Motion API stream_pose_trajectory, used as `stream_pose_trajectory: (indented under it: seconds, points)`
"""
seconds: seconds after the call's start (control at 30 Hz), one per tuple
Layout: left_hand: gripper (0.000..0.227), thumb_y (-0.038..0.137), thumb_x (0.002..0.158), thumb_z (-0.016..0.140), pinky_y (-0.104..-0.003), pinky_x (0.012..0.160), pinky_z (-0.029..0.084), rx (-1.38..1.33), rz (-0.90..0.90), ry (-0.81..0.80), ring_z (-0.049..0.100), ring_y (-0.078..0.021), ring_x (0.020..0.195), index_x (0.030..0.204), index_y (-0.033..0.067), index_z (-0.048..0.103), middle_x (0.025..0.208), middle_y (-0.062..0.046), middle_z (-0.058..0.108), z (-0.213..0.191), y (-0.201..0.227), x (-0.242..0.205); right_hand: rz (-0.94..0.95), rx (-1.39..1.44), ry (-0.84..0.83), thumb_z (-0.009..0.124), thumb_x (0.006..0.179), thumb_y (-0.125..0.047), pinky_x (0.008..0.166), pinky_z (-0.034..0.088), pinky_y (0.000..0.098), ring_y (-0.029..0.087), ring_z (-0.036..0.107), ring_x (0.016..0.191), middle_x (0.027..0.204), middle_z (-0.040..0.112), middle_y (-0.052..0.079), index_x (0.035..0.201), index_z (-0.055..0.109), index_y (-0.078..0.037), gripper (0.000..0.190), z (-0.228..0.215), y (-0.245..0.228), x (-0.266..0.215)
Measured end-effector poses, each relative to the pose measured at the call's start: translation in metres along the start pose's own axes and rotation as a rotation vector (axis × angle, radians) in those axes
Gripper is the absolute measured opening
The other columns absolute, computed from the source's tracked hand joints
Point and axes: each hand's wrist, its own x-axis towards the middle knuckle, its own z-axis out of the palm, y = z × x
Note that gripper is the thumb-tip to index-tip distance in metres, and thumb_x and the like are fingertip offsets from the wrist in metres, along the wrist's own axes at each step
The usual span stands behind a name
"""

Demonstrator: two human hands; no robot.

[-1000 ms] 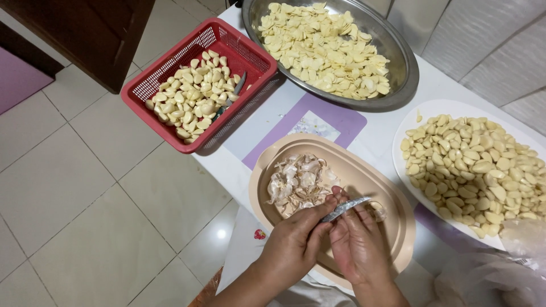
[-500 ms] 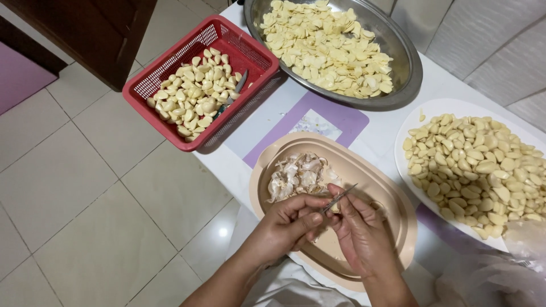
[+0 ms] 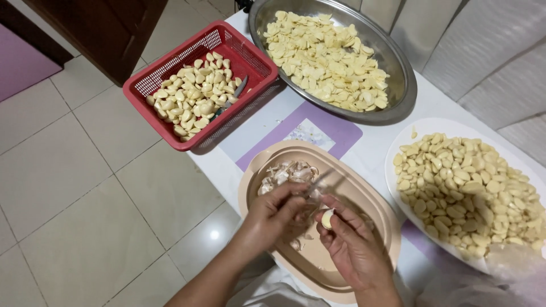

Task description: Peeling individual garlic cloves using a small knife and sorting them into different containers.

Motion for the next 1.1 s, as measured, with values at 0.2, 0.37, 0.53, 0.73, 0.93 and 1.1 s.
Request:
stream_pose_trajectory:
  seconds: [0.2,0.37,0.53,0.73,0.93,1.1]
  points:
    - [0.040,0.017,0.095,0.058,-0.021,0.044,0.057,0.568,0.056,-0.009,0.071,-0.0132,0.055,0.132,0.0038,0.066,0.087,-0.010,0.082,0.011,0.031,-0.003,0.015,0.124,0.119,0.061,0.094,-0.004,0.079,0.052,0.0296,0.024,0.060,0.091,0.112,0.065,0.025,0.128,0.061,0.004,0.035,-0.019,0.001,0.010]
    - [0.033,0.011,0.092,0.062,-0.025,0.044,0.054,0.567,0.163,0.033,0.071,-0.0146,0.053,0.124,0.0028,0.067,0.081,-0.008,0.081,0.015,0.013,-0.008,-0.021,0.126,0.102,0.062,0.094,0.000,0.081,0.054,0.0293,0.024,0.064,0.092,0.109,0.068,0.023,0.124,0.063,0.006,0.031,-0.011,-0.001,0.010]
    - [0.040,0.005,0.094,0.061,-0.023,0.048,0.049,0.351,0.177,-0.010,0.065,-0.0102,0.059,0.134,0.0079,0.060,0.078,-0.001,0.074,0.023,0.013,-0.024,-0.025,0.151,0.107,0.059,0.093,0.003,0.083,0.055,0.0265,0.019,0.064,0.095,0.114,0.069,0.020,0.135,0.061,0.009,0.043,-0.004,0.006,0.010]
    - [0.050,0.002,0.091,0.063,-0.022,0.048,0.049,0.293,0.248,-0.042,0.066,-0.0103,0.061,0.140,0.0046,0.060,0.085,-0.006,0.078,0.023,0.007,-0.027,-0.138,0.083,0.099,0.060,0.093,0.005,0.067,0.053,0.0285,0.017,0.063,0.086,0.119,0.069,0.019,0.129,0.065,0.009,0.036,-0.003,0.016,0.009]
    - [0.042,-0.002,0.090,0.062,-0.022,0.052,0.051,0.256,0.409,-0.021,0.067,-0.0126,0.066,0.132,-0.0020,0.064,0.103,-0.012,0.078,0.020,0.004,-0.030,-0.159,0.079,0.136,0.058,0.092,0.007,0.078,0.054,0.0315,0.024,0.065,0.098,0.118,0.069,0.025,0.129,0.063,0.012,0.037,0.005,0.019,0.003]
    - [0.039,0.001,0.092,0.060,-0.021,0.057,0.052,0.165,0.348,-0.056,0.065,-0.0115,0.068,0.131,-0.0017,0.065,0.100,-0.011,0.078,0.014,-0.003,-0.024,-0.175,0.019,0.129,0.059,0.092,0.008,0.076,0.055,0.0280,0.020,0.065,0.090,0.110,0.070,0.022,0.127,0.065,0.011,0.035,0.010,0.016,0.002]
